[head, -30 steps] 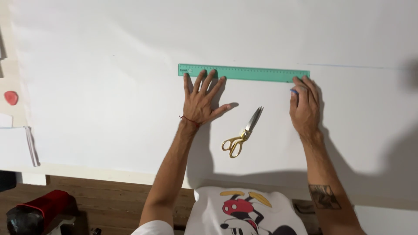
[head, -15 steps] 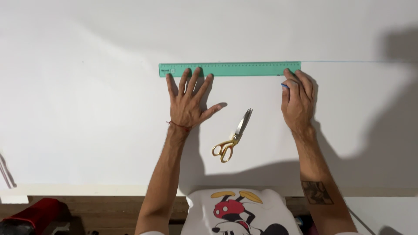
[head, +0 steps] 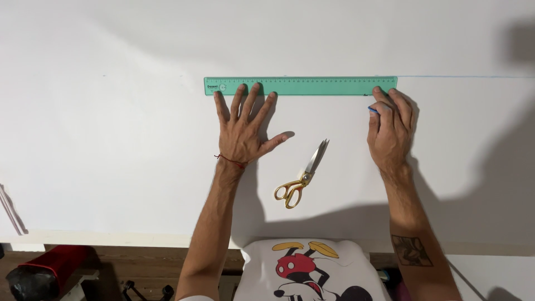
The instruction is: Unrolling a large sheet of material, cutting it with scissors, and marking lines using a ruler and chalk.
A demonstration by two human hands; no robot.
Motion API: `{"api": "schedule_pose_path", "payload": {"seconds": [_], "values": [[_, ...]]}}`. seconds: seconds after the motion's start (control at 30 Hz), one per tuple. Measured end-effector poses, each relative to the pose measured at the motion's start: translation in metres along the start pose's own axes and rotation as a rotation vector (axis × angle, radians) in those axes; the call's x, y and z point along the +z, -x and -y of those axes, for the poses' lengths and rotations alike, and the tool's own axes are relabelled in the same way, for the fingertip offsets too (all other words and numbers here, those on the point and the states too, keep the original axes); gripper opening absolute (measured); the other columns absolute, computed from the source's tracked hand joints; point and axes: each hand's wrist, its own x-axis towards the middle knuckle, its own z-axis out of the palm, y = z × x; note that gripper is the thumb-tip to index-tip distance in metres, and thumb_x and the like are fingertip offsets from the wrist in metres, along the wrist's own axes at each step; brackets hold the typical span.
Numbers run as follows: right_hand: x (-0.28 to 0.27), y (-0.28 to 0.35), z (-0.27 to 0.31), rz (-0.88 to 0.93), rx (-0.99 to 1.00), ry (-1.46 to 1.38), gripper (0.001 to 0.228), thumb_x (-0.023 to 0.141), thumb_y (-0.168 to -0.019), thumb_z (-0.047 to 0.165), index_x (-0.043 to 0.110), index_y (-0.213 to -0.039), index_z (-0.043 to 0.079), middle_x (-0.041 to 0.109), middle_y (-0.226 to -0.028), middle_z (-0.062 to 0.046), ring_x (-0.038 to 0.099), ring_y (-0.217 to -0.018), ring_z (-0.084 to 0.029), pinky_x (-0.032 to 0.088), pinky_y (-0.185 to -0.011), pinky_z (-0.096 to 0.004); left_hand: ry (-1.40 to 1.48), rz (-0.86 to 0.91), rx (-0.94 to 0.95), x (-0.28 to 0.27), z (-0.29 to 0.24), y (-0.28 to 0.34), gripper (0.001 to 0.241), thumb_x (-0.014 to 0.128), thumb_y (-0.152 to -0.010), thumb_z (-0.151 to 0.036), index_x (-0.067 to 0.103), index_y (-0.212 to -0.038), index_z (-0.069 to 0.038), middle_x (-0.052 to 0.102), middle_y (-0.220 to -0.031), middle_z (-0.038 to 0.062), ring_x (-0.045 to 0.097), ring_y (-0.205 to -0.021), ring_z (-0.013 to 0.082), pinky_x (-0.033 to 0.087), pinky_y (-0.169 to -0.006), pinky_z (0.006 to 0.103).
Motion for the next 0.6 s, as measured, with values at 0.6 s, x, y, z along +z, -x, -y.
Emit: {"api": "schedule_pose_path", "payload": {"seconds": [0.6], "values": [[-0.0016,-0.0034,0.0031,-0.022,0.012,-0.022,0.022,0.057,-0.132,0.019,0.073,-0.122,0.005,0.085,-0.152,-0.017,0.071,-0.140,-0.042,0.053,-0.122,-0.055,-0.011,-0.040,0.033,-0.0013,0.0030,0.0008,0.101,0.061,-0.096,-0.104,0.065,-0.173,-0.038,0.059,-0.179,0.007,0.042,-0.172,0.0392,0.010,-0.136,0.0841]]}}
